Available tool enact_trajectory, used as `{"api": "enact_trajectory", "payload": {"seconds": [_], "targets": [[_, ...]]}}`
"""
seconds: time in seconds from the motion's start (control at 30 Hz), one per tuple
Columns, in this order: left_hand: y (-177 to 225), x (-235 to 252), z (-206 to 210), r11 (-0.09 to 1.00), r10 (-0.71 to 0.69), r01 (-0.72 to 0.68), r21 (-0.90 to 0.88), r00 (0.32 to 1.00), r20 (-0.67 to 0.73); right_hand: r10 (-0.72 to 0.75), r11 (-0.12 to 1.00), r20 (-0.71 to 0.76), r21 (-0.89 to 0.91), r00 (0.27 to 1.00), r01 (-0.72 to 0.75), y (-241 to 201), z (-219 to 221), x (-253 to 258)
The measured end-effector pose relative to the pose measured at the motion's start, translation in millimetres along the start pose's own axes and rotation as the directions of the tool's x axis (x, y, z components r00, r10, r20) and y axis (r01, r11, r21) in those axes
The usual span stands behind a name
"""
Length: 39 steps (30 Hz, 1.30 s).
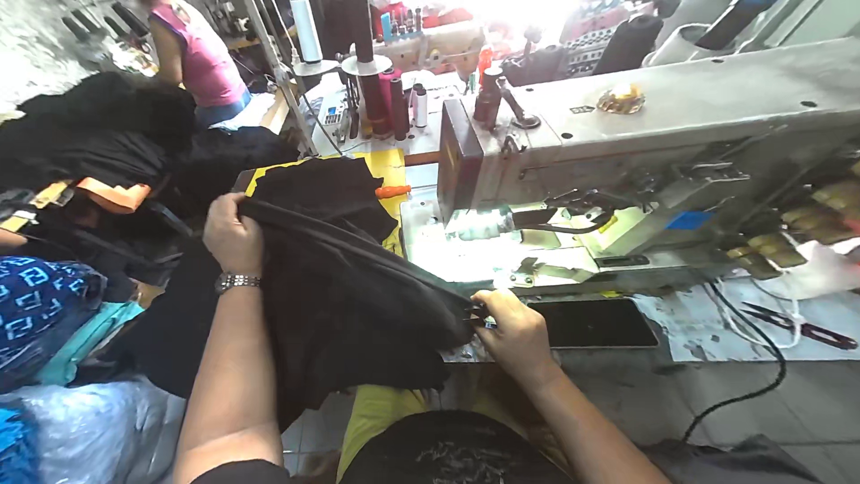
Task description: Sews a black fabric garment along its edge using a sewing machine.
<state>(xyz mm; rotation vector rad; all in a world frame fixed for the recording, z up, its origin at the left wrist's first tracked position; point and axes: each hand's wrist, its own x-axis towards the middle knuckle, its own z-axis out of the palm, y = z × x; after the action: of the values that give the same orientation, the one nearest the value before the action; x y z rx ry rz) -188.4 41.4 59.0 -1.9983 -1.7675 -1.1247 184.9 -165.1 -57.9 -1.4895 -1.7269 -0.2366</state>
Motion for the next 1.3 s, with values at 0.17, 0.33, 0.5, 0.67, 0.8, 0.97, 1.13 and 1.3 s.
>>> {"api": "enact_trajectory", "payload": {"seconds": [0.17, 0.33, 0.5, 0.67, 0.8, 0.97, 1.13, 1.3], "targets": [[-3.4, -17.3, 16.3, 0.998, -0.042, 0.041, -0.051, 0.999, -0.025, -0.031, 0.999, -0.065, -0.01, 0.997, 0.03, 4.1, -6.6, -1.2], [8.9, -20.6, 21.4, 0.992, 0.062, -0.068, -0.104, 0.996, -0.065, 0.032, 0.999, -0.143, 0.044, 0.989, -0.026, 18.2, -19.4, -13.6], [23.7, -10.4, 21.5, 0.901, 0.251, -0.18, -0.396, 0.959, 0.135, 0.417, 0.786, -0.011, 0.506, 0.909, -0.355, 24.9, -36.9, -20.8], [41.5, 4.8, 5.4, 0.617, 0.441, 0.07, -0.784, 0.794, 0.418, 0.577, 0.34, 0.343, 0.724, 0.741, -0.6, 37.9, -49.0, -26.6], [69.9, 4.8, 2.8, 0.521, 0.302, 0.212, -0.827, 0.86, 0.411, 0.499, 0.451, 0.389, 0.646, 0.775, -0.615, 46.2, -46.3, -34.7], [79.8, 5.1, 30.9, 0.822, 0.229, 0.039, -0.568, 0.89, 0.394, 0.602, 0.37, 0.377, 0.649, 0.704, -0.664, 47.3, -46.1, -39.0], [82.2, -6.2, 45.0, 0.856, 0.227, 0.024, -0.517, 0.881, 0.416, 0.621, 0.378, 0.357, 0.644, 0.698, -0.666, 51.6, -52.1, -42.4], [85.3, -7.9, 49.0, 0.864, 0.258, -0.017, -0.503, 0.873, 0.414, 0.641, 0.382, 0.349, 0.627, 0.684, -0.678, 52.6, -51.8, -43.5]]}}
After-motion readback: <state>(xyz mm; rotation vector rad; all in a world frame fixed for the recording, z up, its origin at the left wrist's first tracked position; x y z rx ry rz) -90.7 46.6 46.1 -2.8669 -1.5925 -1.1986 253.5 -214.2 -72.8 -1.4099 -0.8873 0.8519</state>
